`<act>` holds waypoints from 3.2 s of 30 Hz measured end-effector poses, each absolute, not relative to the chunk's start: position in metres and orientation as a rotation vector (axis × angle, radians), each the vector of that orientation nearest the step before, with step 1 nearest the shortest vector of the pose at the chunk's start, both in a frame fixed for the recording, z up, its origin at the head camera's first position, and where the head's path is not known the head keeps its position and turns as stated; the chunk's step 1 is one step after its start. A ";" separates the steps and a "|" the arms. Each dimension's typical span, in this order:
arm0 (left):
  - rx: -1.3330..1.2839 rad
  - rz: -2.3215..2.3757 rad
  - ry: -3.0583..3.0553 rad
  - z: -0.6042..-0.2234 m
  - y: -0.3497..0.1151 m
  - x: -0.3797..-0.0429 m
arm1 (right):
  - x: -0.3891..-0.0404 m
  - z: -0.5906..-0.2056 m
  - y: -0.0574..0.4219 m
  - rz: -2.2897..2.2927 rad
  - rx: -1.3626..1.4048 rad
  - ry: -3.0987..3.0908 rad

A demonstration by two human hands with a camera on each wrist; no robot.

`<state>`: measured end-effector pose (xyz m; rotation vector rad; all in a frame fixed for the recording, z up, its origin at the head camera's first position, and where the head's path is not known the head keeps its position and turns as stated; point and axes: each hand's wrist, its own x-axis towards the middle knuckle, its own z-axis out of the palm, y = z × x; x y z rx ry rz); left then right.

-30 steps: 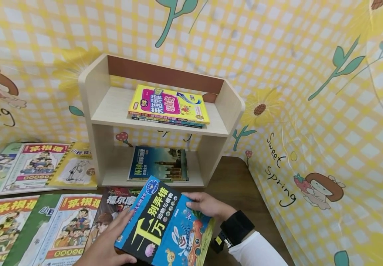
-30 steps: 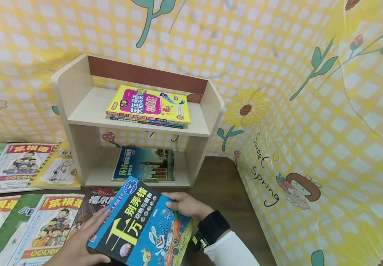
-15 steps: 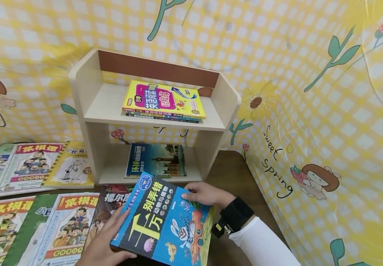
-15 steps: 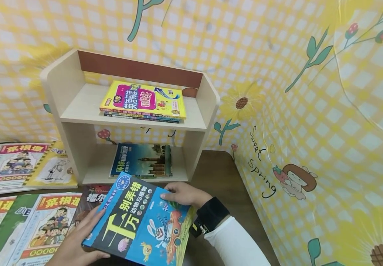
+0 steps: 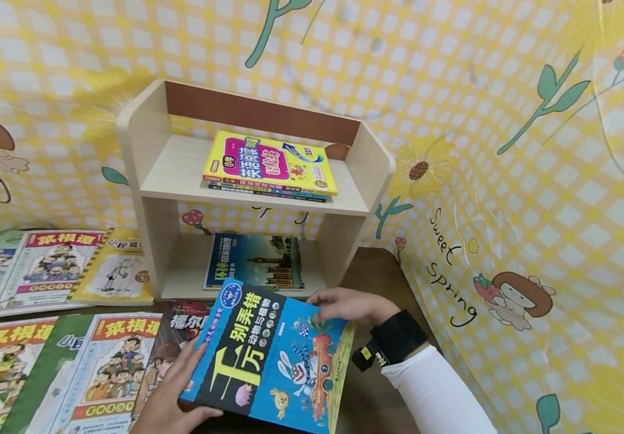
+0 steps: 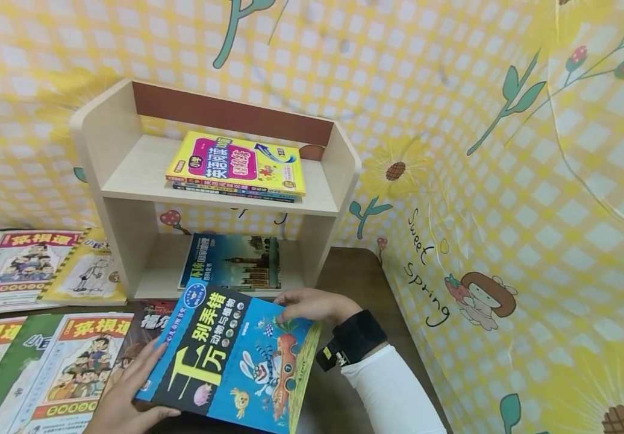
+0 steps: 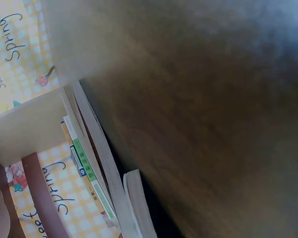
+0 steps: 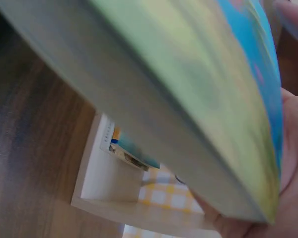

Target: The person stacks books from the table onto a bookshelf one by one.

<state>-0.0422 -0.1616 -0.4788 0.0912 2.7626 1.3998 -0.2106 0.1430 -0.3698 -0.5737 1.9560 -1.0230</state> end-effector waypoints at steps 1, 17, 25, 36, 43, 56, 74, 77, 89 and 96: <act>0.085 1.401 2.763 -0.479 -0.161 -0.042 | -0.211 -0.368 0.145 -1.030 -0.569 1.956; -0.092 1.387 2.908 -0.471 -0.162 -0.043 | -0.201 -0.382 0.154 -1.681 -0.466 1.832; -0.123 1.576 2.980 -0.464 -0.157 -0.051 | -0.171 -0.394 0.135 -1.809 -0.443 1.863; -0.211 1.710 2.870 -0.456 -0.160 -0.062 | -0.140 -0.394 0.115 -1.975 -0.417 1.994; -0.216 1.748 2.800 -0.451 -0.162 -0.062 | -0.131 -0.400 0.117 -2.033 -0.504 1.945; -0.206 1.646 2.745 -0.449 -0.166 -0.070 | -0.127 -0.411 0.129 -1.955 -0.641 1.857; -0.186 1.442 2.819 -0.473 -0.172 -0.102 | -0.158 -0.460 0.117 -1.929 -0.451 1.913; -0.193 1.406 2.819 -0.480 -0.174 -0.109 | -0.164 -0.467 0.116 -1.916 -0.427 1.921; -0.164 1.292 2.801 -0.495 -0.182 -0.134 | -0.185 -0.488 0.113 -1.866 -0.385 2.020; -0.150 1.309 2.741 -0.496 -0.184 -0.149 | -0.202 -0.497 0.109 -1.843 -0.275 2.067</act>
